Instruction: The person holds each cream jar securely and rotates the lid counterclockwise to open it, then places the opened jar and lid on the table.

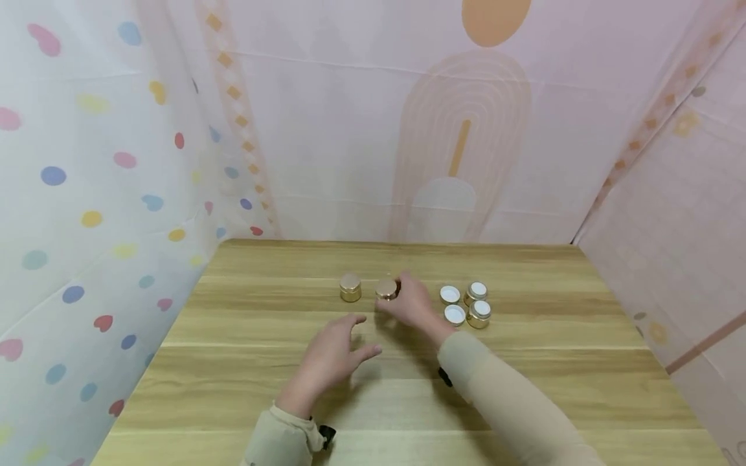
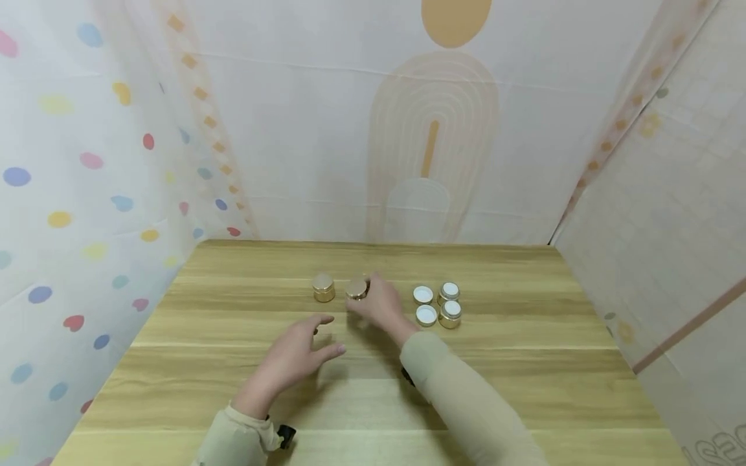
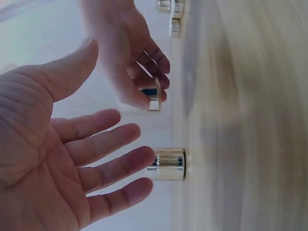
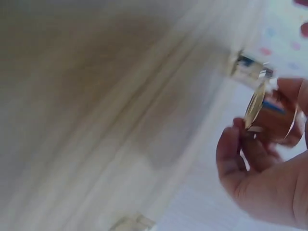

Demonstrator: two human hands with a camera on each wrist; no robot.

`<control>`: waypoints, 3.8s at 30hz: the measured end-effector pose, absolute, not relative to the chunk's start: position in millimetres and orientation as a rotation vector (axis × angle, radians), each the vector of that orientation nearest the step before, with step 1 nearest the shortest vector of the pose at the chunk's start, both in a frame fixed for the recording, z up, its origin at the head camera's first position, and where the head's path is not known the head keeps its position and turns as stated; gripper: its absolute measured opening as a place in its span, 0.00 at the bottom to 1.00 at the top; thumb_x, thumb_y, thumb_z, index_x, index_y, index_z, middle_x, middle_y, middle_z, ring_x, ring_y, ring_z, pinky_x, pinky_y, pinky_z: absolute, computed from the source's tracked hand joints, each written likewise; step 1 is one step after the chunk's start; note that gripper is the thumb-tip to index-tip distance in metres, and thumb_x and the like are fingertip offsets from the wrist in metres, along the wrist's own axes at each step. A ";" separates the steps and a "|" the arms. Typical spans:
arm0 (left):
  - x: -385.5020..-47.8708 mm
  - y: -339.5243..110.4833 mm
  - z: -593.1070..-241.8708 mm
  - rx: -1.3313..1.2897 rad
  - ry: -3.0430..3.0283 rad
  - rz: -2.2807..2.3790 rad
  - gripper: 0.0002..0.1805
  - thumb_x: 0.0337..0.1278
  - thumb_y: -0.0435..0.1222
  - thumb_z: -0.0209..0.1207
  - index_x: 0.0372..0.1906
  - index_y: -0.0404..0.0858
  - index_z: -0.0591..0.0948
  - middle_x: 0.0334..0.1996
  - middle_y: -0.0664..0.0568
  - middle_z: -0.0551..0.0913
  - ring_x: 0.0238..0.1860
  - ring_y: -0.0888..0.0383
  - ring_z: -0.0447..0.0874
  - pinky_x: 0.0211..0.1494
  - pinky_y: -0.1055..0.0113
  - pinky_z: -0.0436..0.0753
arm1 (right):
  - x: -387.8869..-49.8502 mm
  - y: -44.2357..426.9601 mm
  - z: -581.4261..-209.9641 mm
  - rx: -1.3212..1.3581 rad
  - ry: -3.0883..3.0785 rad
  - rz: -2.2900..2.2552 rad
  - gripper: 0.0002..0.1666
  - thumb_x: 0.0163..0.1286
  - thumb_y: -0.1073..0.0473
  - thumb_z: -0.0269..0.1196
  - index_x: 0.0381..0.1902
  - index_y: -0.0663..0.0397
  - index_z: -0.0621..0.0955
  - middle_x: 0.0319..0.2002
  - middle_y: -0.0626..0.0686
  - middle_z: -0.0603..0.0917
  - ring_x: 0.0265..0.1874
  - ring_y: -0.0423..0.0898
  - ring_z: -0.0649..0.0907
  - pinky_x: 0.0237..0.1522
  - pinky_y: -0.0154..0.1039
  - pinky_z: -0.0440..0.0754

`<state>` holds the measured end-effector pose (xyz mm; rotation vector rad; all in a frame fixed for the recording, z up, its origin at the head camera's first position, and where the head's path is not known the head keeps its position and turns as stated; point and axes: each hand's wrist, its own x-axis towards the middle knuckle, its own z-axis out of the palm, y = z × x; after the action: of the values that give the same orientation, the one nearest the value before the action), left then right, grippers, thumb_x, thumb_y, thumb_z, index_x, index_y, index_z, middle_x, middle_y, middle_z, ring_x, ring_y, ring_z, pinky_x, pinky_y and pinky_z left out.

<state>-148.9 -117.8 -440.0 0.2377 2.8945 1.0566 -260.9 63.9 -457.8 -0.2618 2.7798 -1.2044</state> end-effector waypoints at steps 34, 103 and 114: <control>-122.4 -101.3 -427.0 0.770 3.035 0.835 0.24 0.72 0.51 0.65 0.65 0.47 0.83 0.56 0.54 0.90 0.58 0.48 0.85 0.64 0.38 0.80 | -146.1 126.3 -446.5 -1.148 2.651 -1.141 0.24 0.76 0.49 0.69 0.66 0.47 0.84 0.43 0.43 0.89 0.46 0.39 0.84 0.54 0.49 0.89; -122.9 -93.8 -436.4 0.727 3.023 1.254 0.23 0.72 0.36 0.65 0.67 0.33 0.81 0.62 0.40 0.87 0.65 0.40 0.82 0.71 0.36 0.77 | -138.5 102.9 -443.1 -0.669 2.993 -1.201 0.28 0.56 0.60 0.83 0.55 0.54 0.89 0.44 0.49 0.93 0.47 0.48 0.88 0.56 0.52 0.87; -124.3 -93.8 -442.5 0.664 2.954 1.289 0.23 0.75 0.38 0.64 0.68 0.33 0.81 0.64 0.41 0.86 0.67 0.41 0.81 0.72 0.40 0.78 | -137.5 98.2 -444.7 -0.629 2.996 -1.302 0.28 0.56 0.62 0.83 0.55 0.54 0.90 0.49 0.52 0.94 0.52 0.52 0.90 0.61 0.56 0.87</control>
<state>-124.3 -93.8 -442.5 0.6641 2.9545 1.2892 -137.5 98.2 -444.7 -0.6295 2.9957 -1.3025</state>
